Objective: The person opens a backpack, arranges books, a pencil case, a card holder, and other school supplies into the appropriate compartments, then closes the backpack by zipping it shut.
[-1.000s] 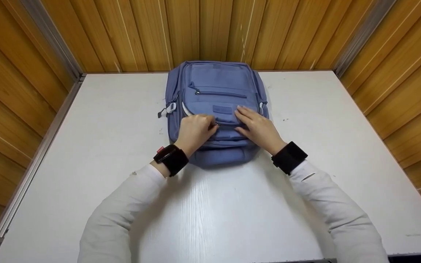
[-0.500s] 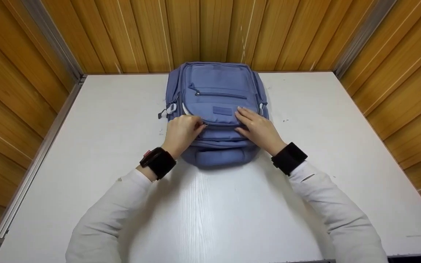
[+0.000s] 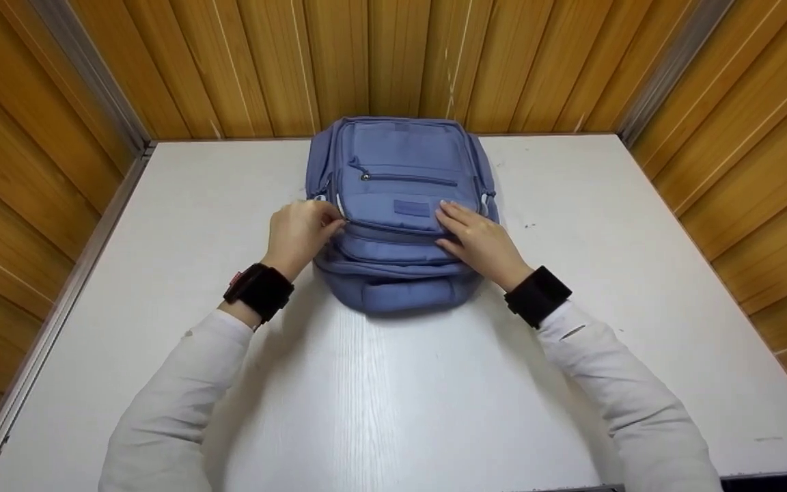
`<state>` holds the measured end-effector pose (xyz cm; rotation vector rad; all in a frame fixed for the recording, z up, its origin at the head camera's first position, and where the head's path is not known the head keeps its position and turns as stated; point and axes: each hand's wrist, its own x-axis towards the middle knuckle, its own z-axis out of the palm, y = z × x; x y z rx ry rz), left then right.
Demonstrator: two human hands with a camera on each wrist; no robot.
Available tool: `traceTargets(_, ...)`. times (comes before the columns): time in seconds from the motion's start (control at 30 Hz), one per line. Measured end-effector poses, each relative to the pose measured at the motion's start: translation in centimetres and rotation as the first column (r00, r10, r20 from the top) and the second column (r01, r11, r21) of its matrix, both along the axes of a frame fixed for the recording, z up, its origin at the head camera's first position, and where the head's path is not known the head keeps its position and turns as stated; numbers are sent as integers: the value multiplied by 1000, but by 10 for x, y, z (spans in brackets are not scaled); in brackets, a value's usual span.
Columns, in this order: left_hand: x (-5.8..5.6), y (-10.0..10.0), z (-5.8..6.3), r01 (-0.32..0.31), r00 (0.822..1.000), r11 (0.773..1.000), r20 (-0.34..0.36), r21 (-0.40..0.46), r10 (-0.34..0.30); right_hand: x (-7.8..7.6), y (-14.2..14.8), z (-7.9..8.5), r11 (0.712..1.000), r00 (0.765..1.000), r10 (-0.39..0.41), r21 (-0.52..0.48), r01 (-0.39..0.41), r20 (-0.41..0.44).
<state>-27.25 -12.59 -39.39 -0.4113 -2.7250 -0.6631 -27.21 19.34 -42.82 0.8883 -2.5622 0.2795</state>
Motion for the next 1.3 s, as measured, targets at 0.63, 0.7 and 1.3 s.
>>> traceTargets(0.63, -57, -12, 9, -121, 985, 991, 128, 63, 112, -1, 0, 2, 1000, 1000, 9, 23, -8, -9)
traceTargets(0.7, -64, -10, 9, -140, 982, 987, 136, 76, 129, -1, 0, 2, 1000, 1000, 7, 24, -6, -14)
traceTargets(1.3, -107, 15, 1, -336, 938, 935, 133, 114, 321, -1, 2, 2, 999, 999, 31, 44, -30, -26)
